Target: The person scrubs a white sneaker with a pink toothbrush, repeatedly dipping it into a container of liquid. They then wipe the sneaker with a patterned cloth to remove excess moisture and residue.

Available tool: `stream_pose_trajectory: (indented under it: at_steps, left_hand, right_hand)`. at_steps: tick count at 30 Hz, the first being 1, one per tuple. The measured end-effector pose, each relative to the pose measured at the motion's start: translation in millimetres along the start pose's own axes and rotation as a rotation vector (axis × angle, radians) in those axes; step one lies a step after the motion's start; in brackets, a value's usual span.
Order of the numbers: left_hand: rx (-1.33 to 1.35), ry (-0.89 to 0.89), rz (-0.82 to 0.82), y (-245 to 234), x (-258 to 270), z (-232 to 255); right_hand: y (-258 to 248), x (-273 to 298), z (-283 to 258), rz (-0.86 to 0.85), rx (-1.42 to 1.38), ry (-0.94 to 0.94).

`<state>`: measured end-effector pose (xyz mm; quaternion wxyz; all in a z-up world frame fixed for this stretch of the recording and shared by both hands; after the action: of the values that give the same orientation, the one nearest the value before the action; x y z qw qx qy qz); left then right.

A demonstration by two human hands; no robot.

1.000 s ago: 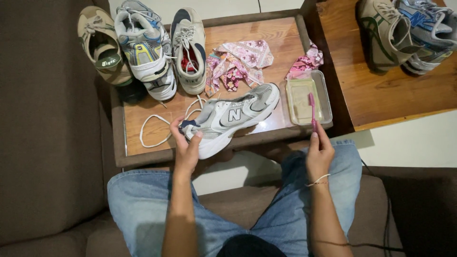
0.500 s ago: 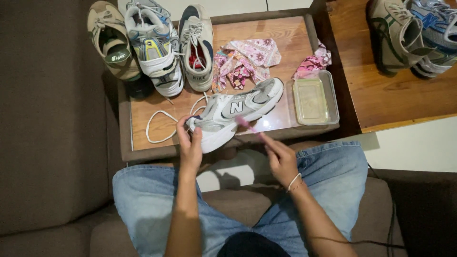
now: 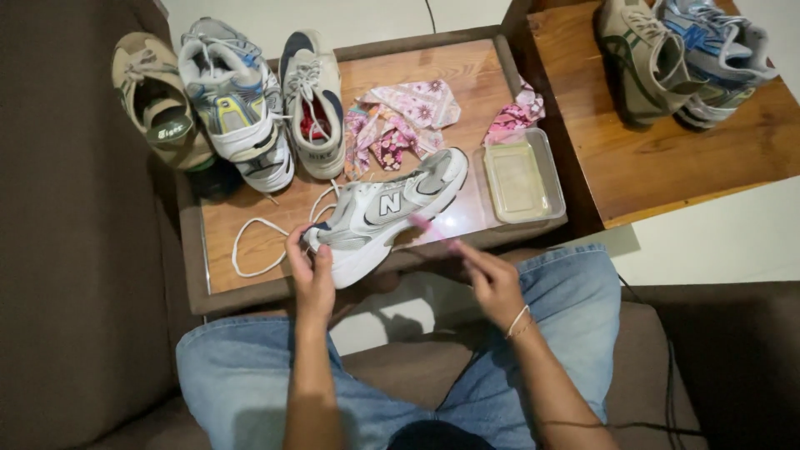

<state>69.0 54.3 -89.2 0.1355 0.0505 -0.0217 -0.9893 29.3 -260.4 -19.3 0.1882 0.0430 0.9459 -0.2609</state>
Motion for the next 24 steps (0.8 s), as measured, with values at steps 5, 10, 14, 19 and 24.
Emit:
stream_pose_trajectory:
  at_steps: [5, 10, 14, 19, 24]
  left_hand:
    - [0.002, 0.02, 0.012, 1, 0, 3]
    - [0.0, 0.029, 0.005, 1, -1, -10]
    - [-0.012, 0.019, 0.023, -3, 2, -7]
    - [-0.022, -0.019, 0.039, 0, 0, -4]
    - [-0.002, -0.05, 0.042, -3, 0, -12]
  right_hand:
    - [-18, 1, 17, 0.136, -0.007, 0.064]
    - [-24, -2, 22, 0.141, -0.047, 0.097]
    - [-24, 4, 27, 0.157, -0.06, 0.132]
    - [-8, 0, 19, -0.002, -0.127, 0.113]
    - [-2, 4, 18, 0.022, -0.102, 0.087]
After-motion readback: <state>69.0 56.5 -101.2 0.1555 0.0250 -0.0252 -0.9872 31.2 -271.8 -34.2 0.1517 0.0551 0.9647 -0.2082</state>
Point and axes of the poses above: each hand's wrist, its own x-axis away from the middle knuckle, its own y-axis out of the palm, z = x × y, the point moved 7 cm from there along -x, towards the middle knuckle, and after that the axes turned 1 degree about y, right-handed, at the moved point
